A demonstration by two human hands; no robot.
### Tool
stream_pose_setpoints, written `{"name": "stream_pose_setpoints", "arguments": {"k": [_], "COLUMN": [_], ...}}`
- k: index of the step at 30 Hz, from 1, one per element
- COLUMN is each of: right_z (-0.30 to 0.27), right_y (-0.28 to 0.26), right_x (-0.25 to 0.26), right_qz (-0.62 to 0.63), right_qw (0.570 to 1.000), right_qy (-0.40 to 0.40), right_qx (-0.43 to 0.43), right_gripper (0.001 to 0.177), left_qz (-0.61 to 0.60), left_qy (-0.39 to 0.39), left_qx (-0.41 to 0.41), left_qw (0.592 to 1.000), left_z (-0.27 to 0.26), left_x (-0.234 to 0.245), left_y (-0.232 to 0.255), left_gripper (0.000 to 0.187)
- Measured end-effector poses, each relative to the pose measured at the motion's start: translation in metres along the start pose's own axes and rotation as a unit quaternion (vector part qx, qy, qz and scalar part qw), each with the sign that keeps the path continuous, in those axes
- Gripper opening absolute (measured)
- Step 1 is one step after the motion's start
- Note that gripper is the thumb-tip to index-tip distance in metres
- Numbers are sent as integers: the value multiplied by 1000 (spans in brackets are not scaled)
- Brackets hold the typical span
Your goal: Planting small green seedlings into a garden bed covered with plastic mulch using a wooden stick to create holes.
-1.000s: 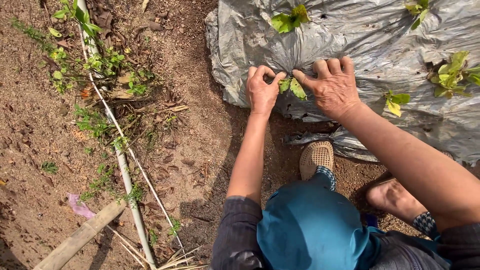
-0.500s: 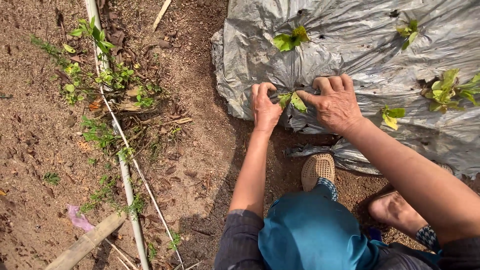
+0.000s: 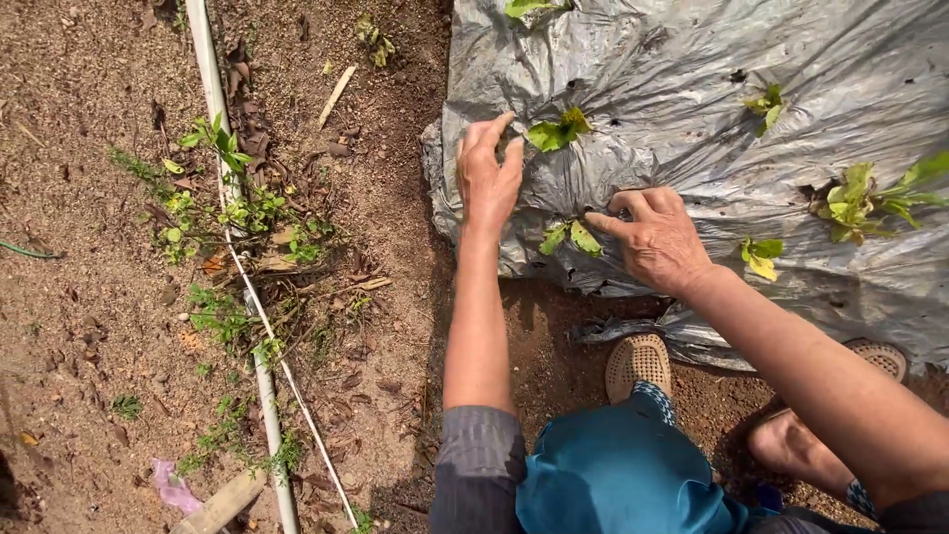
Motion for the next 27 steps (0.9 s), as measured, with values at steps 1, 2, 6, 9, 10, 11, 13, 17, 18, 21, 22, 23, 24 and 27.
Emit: {"name": "stream_pose_setpoints", "arguments": {"k": [1,2,6,9,10,11,13,17,18,21,22,23,24,27], "right_z": [1,3,4,3,4,2,0,0,0,0,-2,-1,-1,-2], "right_y": [1,-2,-5,-7,-6,-8,-8,-11,-11,-10,-12,-10,-9,-9], "right_x": [1,0,-2,5,6,11,14,17,20,21,20,21,22,17], "right_qz": [-2,8,2,-2,-1,14,30,14,20,12,15,18,22,19], "right_qw": [1000,1000,998,998,998,997,996,996,995,995,995,995,995,995], "right_qy": [3,-2,-34,1,0,19,36,41,45,52,50,52,54,48], "right_qx": [0,26,49,63,60,70,78,83,85,87,85,83,81,85], "right_gripper": [38,44,50,49,49,49,48,47,46,49,49,50,50,49], "left_qz": [0,69,231,226,226,220,213,133,116,105,106,117,127,149], "left_qy": [2,17,35,73,70,89,106,73,65,107,104,105,106,98], "left_qx": [-4,-45,26,37,36,20,6,37,42,-7,-5,-7,-8,-2], "left_qw": [1000,997,972,971,971,971,971,988,990,989,989,988,986,984], "left_z": [28,56,123,128,133,134,137,145,147,141,137,136,135,136], "left_x": [-14,-26,-52,-41,-44,-42,-42,-44,-45,-44,-44,-44,-43,-46], "left_y": [-3,5,8,25,23,24,24,13,13,13,12,15,19,15], "left_gripper": [27,31,53,43,43,41,39,40,36,29,29,25,22,25]}}
Point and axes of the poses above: each hand's wrist, its own z-axis towards the middle knuckle, its own x-axis out of the back of the hand, y = z × x, the point moved 10 cm from there along z, towards the middle knuckle, and after that the axes turned 14 degrees about -y, right-handed, at the moved point
